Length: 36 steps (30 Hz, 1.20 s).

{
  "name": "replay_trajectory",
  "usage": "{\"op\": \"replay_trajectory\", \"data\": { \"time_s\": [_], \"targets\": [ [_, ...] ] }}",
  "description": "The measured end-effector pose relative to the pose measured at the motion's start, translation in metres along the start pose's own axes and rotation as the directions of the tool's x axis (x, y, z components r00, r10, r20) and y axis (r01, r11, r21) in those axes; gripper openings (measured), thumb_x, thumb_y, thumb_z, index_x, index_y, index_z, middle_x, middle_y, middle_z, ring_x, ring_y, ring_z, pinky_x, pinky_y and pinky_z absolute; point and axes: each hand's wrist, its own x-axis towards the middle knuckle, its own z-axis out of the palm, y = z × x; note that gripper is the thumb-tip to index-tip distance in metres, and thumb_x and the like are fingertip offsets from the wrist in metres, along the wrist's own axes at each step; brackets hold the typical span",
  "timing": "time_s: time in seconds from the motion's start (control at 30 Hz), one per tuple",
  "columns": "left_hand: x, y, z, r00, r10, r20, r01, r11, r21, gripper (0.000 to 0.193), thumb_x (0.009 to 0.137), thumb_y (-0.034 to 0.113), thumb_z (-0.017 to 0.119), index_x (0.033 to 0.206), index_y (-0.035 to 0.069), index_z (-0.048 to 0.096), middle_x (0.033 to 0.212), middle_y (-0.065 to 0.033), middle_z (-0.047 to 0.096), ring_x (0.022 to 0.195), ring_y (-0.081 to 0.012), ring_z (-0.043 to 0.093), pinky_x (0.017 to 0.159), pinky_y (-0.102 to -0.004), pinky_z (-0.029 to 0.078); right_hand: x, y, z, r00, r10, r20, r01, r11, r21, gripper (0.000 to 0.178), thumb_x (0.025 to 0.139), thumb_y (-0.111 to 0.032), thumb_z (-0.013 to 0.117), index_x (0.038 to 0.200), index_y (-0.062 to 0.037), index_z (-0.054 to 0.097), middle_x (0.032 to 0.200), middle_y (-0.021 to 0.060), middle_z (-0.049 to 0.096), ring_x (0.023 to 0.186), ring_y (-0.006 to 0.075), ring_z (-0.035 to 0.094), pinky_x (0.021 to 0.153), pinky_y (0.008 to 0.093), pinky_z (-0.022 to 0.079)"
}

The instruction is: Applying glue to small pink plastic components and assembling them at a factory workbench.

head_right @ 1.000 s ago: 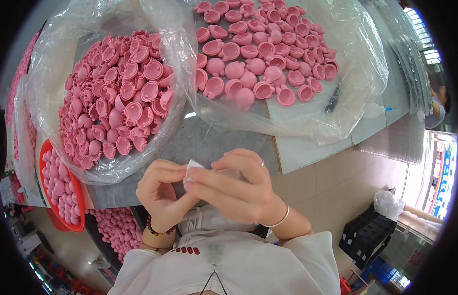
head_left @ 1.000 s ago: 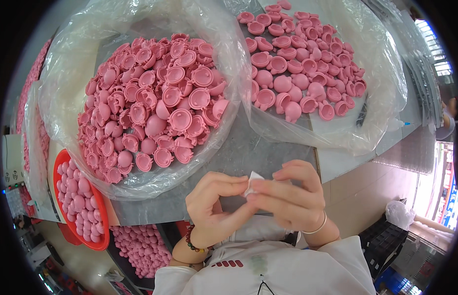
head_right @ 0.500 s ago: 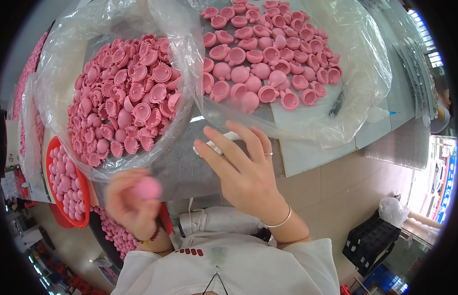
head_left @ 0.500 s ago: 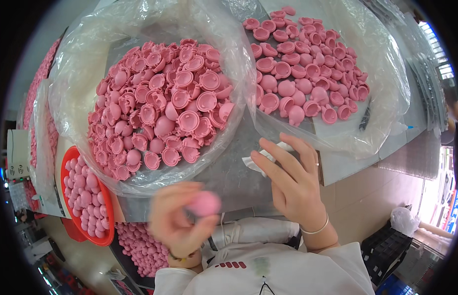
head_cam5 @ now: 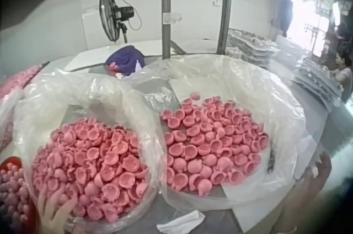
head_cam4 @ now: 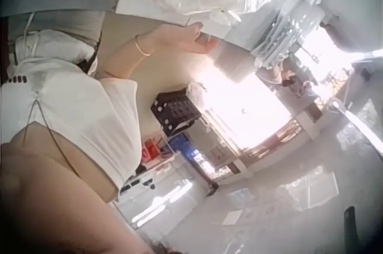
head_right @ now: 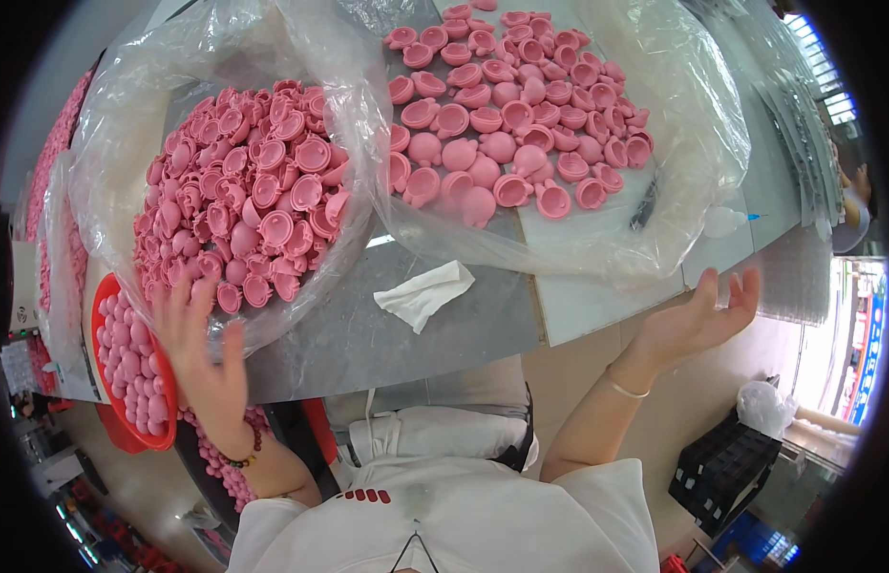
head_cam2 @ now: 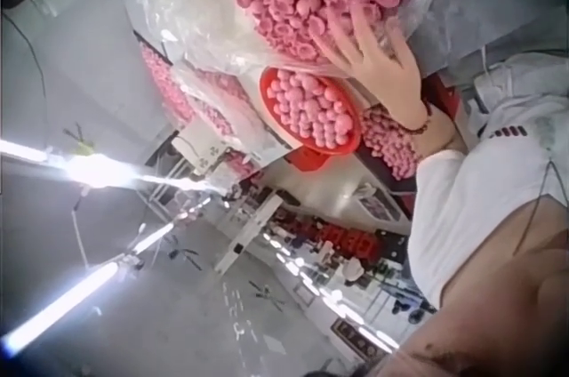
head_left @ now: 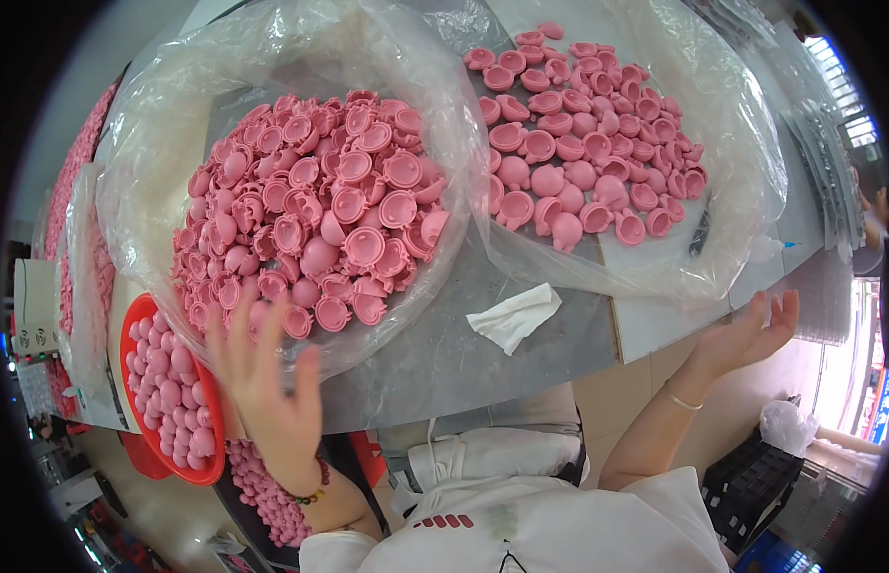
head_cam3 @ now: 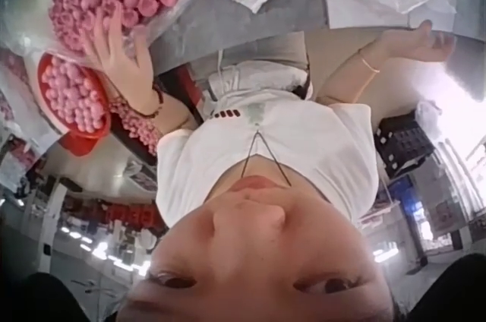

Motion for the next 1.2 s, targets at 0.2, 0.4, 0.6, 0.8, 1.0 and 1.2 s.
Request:
{"op": "replay_trajectory", "data": {
  "time_s": [0.2, 0.4, 0.6, 0.8, 1.0, 1.2],
  "targets": [
    [-0.002, -0.002, 0.028, 0.992, -0.118, -0.047, 0.105, 0.97, -0.219, 0.017, 0.072, 0.004, 0.06, 0.089, 0.005, 0.061, 0.098, -0.0095, 0.057, 0.09, -0.0268, 0.053, 0.079, -0.0354, 0.04, 0.049, 0.069, -0.006, 0.923, 0.285, 0.26, -0.25, 0.955, -0.16, 0.036, 0.08, -0.015, 0.056, 0.111, 0.0017, 0.049, 0.105, 0.0102, 0.053, 0.095, 0.0168, 0.049, 0.084, 0.0277, 0.038],
    [-0.003, -0.002, 0.027, 0.954, -0.24, -0.179, 0.166, 0.922, -0.349, 0.012, 0.068, -0.002, 0.062, 0.078, 0.003, 0.059, 0.085, -0.01, 0.058, 0.074, -0.0238, 0.056, 0.065, -0.0298, 0.045, 0.071, 0.09, 0.005, 0.835, 0.267, 0.481, -0.169, 0.957, -0.237, 0.034, 0.082, -0.018, 0.056, 0.109, 0.0025, 0.053, 0.098, 0.01, 0.059, 0.084, 0.0126, 0.054, 0.075, 0.0237, 0.042],
    [-0.012, -0.009, 0.033, 0.901, -0.267, -0.341, 0.062, 0.859, -0.508, 0.014, 0.074, -0.005, 0.057, 0.087, 0.0, 0.054, 0.092, -0.01, 0.055, 0.079, -0.0189, 0.054, 0.069, -0.0269, 0.043, 0.091, 0.124, 0.011, 0.766, 0.245, 0.594, -0.131, 0.964, -0.23, 0.031, 0.083, -0.013, 0.052, 0.109, 0.0032, 0.052, 0.091, 0.0077, 0.06, 0.078, 0.0103, 0.055, 0.069, 0.0214, 0.043],
    [-0.03, -0.004, 0.019, 0.896, -0.437, -0.078, 0.009, 0.193, -0.981, 0.026, 0.085, 0.008, 0.047, 0.109, -0.002, 0.047, 0.109, -0.0127, 0.044, 0.091, -0.0184, 0.049, 0.075, -0.0286, 0.042, 0.094, 0.112, 0.016, 0.781, 0.165, 0.602, 0.102, 0.918, -0.383, 0.034, 0.072, -0.005, 0.049, 0.105, 0.0005, 0.054, 0.084, 0.0058, 0.06, 0.069, 0.0104, 0.054, 0.064, 0.0236, 0.043],
    [-0.032, 0.019, 0.027, 0.918, -0.35, 0.188, 0.032, -0.407, -0.913, 0.025, 0.081, 0.027, 0.058, 0.079, 0.005, 0.047, 0.105, -0.0139, 0.041, 0.074, -0.0149, 0.041, 0.07, -0.0242, 0.037, 0.098, 0.103, 0.032, 0.783, 0.126, 0.609, 0.073, 0.954, -0.291, 0.026, 0.07, -0.01, 0.053, 0.093, 0.0008, 0.059, 0.067, 0.008, 0.059, 0.059, 0.0132, 0.053, 0.056, 0.0264, 0.041],
    [-0.029, 0.038, 0.031, 0.955, -0.097, 0.279, 0.197, -0.493, -0.847, 0.029, 0.078, 0.023, 0.063, 0.065, 0.005, 0.045, 0.096, -0.0168, 0.049, 0.064, -0.0111, 0.043, 0.054, -0.0209, 0.037, 0.11, 0.099, 0.015, 0.906, 0.173, 0.387, -0.062, 0.957, -0.283, 0.017, 0.078, -0.014, 0.055, 0.084, 0.0021, 0.058, 0.075, 0.005, 0.06, 0.064, 0.0099, 0.052, 0.061, 0.0223, 0.04]
  ]
}}
